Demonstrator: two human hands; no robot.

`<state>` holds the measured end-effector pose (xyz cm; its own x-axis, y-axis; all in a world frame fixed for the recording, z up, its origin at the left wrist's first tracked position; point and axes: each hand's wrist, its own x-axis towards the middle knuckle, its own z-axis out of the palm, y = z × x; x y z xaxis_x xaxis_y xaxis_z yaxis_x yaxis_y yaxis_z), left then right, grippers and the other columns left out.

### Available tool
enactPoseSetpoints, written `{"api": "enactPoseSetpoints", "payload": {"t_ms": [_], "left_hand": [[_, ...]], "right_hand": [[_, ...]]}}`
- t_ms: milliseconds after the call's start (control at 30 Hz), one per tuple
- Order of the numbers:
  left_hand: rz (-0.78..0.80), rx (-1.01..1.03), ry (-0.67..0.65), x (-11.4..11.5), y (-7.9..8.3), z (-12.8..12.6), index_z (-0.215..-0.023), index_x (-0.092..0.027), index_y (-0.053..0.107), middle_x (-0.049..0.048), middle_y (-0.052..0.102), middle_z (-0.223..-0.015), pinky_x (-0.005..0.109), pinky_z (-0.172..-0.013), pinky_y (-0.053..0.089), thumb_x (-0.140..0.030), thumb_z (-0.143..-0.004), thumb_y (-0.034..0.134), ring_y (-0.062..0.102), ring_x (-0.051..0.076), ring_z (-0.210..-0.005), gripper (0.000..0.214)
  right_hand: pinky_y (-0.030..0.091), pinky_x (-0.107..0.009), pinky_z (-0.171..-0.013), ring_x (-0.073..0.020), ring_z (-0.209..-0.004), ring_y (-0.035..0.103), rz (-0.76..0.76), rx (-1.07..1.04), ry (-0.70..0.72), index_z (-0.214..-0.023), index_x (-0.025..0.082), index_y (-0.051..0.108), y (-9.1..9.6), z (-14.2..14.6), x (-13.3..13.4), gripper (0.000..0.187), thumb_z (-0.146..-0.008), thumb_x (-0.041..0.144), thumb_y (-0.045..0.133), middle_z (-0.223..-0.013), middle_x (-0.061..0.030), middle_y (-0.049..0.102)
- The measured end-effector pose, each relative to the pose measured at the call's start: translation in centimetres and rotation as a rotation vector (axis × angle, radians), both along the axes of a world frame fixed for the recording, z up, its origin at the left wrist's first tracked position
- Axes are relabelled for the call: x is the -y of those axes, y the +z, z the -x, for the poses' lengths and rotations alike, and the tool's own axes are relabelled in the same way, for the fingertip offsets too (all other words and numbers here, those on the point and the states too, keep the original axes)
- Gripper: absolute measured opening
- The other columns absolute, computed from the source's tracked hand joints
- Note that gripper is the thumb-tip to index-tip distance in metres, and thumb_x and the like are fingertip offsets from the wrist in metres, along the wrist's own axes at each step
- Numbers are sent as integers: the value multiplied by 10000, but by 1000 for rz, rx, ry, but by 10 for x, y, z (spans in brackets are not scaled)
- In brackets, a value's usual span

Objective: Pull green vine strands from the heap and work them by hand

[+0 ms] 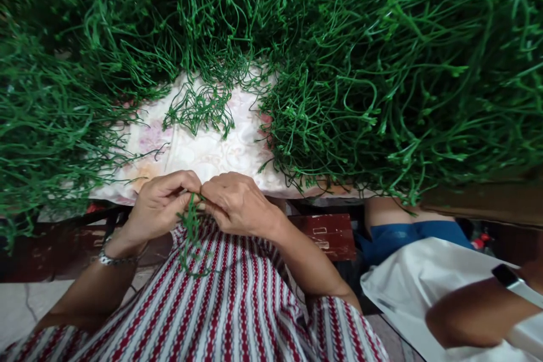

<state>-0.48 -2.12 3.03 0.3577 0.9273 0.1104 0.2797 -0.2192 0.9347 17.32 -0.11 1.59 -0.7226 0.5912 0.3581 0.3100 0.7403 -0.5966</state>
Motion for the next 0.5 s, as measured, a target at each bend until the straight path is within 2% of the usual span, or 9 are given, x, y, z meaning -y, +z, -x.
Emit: {"api": "enactPoseSetpoints", "payload": {"t_ms": [133, 367, 433, 500], "left_hand": [[-2, -60, -177, 4, 5, 7, -700, -166, 464, -27, 461, -639, 217, -564, 344, 3, -731, 415, 440, 87, -588, 179], [37, -96, -315, 4, 14, 7, -684, -162, 482, -33, 462, -628, 214, -571, 352, 6, -727, 408, 434, 84, -593, 190], [77, -80, -327, 2, 13, 14, -677, -163, 498, -29, 476, -624, 219, -568, 357, 6, -731, 414, 442, 87, -592, 196], [111, 12, -254, -1, 12, 25, -685, -165, 529, -19, 503, -624, 227, -560, 366, -6, -742, 436, 463, 94, -589, 193]], "right_hand": [[333, -247, -619, -110, -609, 403, 94, 14, 148, -647, 184, 390, 7, -5, -1, 279, -909, 279, 406, -612, 18, 393], [357, -246, -656, -111, -644, 452, 242, -5, 399, -621, 174, 398, 13, -5, -11, 347, -931, 328, 376, -610, 11, 427], [355, -246, -652, -108, -633, 443, 267, 4, 448, -615, 172, 399, 16, -9, -14, 351, -930, 326, 379, -607, 12, 429], [355, -243, -646, -102, -610, 431, 305, 9, 523, -604, 172, 403, 21, -19, -17, 348, -925, 304, 390, -590, 17, 422]]}}
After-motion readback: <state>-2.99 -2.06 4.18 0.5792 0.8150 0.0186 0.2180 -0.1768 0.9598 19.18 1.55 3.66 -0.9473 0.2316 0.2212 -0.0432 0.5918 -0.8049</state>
